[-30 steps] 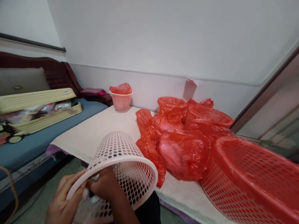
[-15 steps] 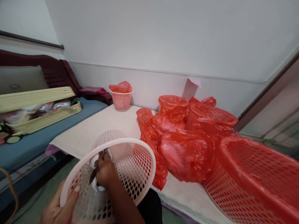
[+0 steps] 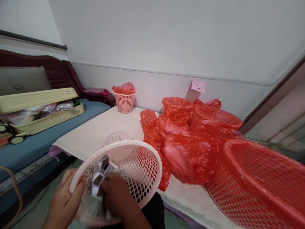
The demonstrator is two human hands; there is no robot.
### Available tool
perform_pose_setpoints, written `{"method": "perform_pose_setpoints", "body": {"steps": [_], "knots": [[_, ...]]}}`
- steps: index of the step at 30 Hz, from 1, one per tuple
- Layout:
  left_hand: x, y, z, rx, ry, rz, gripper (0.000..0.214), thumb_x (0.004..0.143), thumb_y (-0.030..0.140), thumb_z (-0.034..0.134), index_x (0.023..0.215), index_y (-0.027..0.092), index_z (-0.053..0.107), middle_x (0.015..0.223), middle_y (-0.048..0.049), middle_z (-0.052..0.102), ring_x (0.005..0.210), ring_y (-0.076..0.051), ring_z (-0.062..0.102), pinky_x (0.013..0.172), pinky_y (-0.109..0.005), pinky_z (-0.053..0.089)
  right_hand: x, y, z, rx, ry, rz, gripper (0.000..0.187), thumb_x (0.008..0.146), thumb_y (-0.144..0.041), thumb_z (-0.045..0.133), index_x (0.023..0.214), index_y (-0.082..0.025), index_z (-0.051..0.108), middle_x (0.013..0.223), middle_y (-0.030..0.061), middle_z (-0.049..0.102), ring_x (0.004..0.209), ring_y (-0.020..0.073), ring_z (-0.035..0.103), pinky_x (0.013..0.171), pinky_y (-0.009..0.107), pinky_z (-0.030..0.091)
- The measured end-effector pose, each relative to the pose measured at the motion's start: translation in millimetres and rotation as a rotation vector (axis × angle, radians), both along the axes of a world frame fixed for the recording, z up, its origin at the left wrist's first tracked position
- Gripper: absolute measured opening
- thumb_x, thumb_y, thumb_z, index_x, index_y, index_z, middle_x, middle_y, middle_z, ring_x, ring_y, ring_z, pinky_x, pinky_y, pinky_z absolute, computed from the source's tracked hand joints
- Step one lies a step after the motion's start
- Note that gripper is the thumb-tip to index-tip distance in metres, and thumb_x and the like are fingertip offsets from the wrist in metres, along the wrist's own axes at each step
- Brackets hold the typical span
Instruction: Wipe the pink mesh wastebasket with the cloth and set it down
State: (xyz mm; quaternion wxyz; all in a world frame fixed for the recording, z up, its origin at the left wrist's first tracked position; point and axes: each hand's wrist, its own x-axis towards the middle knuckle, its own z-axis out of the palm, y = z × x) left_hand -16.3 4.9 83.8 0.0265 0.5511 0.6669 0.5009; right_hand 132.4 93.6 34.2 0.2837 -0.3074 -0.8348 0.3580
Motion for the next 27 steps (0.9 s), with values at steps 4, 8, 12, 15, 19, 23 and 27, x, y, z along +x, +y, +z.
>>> {"method": "perform_pose_setpoints", "body": {"steps": [4,8,12,15,19,23,27], "knots": [[-0.1,9.5,4.2,0.004,0.017,-0.052,0.033,0.092,0.03,0.049,0.123,0.028,0.06,0.098,-0.0008,0.056,0.093,-0.018,0.058,0.082,-0.028,0.045,32.5,-2.0,9.8,0.307,-0.54,-0.037,0.021,0.08,-0.009,0.053,0.087,-0.017,0.072,0.09,0.0125,0.067,0.088,0.0289,0.061,0.074,0.038,0.045],[-2.3,17.3,6.5,-0.025,-0.002,-0.051,0.032,0.093,0.03,0.048,0.122,0.029,0.06,0.099,0.0,0.056,0.094,-0.016,0.058,0.085,-0.028,0.044,45.8,-17.0,13.9,0.285,-0.461,0.05,0.012,0.083,-0.023,0.059,0.092,-0.022,0.066,0.097,0.0062,0.065,0.09,0.0235,0.059,0.077,0.036,0.046],[-6.9,25.0,14.8,-0.049,-0.041,-0.06,0.03,0.092,0.034,0.049,0.119,0.028,0.061,0.098,0.0006,0.057,0.092,-0.015,0.058,0.084,-0.026,0.043,42.4,-39.5,-5.3,0.315,-0.376,0.112,0.066,0.062,-0.054,0.079,0.116,-0.021,0.058,0.12,0.0113,0.06,0.105,0.032,0.055,0.091,0.049,0.046],[-6.5,31.5,20.4,-0.06,-0.069,-0.022,0.028,0.089,0.037,0.051,0.111,0.026,0.064,0.097,0.0005,0.059,0.092,-0.016,0.059,0.084,-0.027,0.043,33.0,-46.7,-29.8,0.416,-0.423,0.06,0.074,0.068,-0.046,0.075,0.13,-0.016,0.05,0.125,0.0188,0.058,0.106,0.0381,0.055,0.09,0.058,0.046],[0.6,31.9,17.2,-0.111,-0.151,0.02,0.029,0.083,0.046,0.057,0.103,0.026,0.065,0.099,-0.0008,0.061,0.095,-0.019,0.059,0.086,-0.03,0.044,22.3,-46.5,-47.6,0.512,-0.383,-0.048,0.048,0.08,-0.021,0.06,0.126,-0.012,0.052,0.115,0.0189,0.063,0.098,0.0354,0.059,0.084,0.055,0.05],[14.2,15.3,-12.3,-0.137,-0.251,0.061,0.041,0.077,0.055,0.062,0.103,0.023,0.061,0.104,-0.0046,0.061,0.1,-0.024,0.058,0.09,-0.035,0.046,18.7,-42.8,-27.4,0.449,-0.246,-0.114,0.05,0.076,-0.012,0.058,0.125,-0.013,0.051,0.116,0.0165,0.061,0.1,0.0329,0.056,0.086,0.052,0.048],[28.0,-6.0,-56.8,-0.325,-0.615,-0.062,0.053,0.08,0.062,0.056,0.113,0.02,0.057,0.109,-0.0077,0.066,0.105,-0.026,0.061,0.093,-0.035,0.049,13.3,-39.5,5.1,0.236,-0.102,-0.081,0.046,0.074,-0.018,0.063,0.118,-0.018,0.051,0.121,0.0113,0.057,0.107,0.0275,0.051,0.094,0.043,0.045]]}}
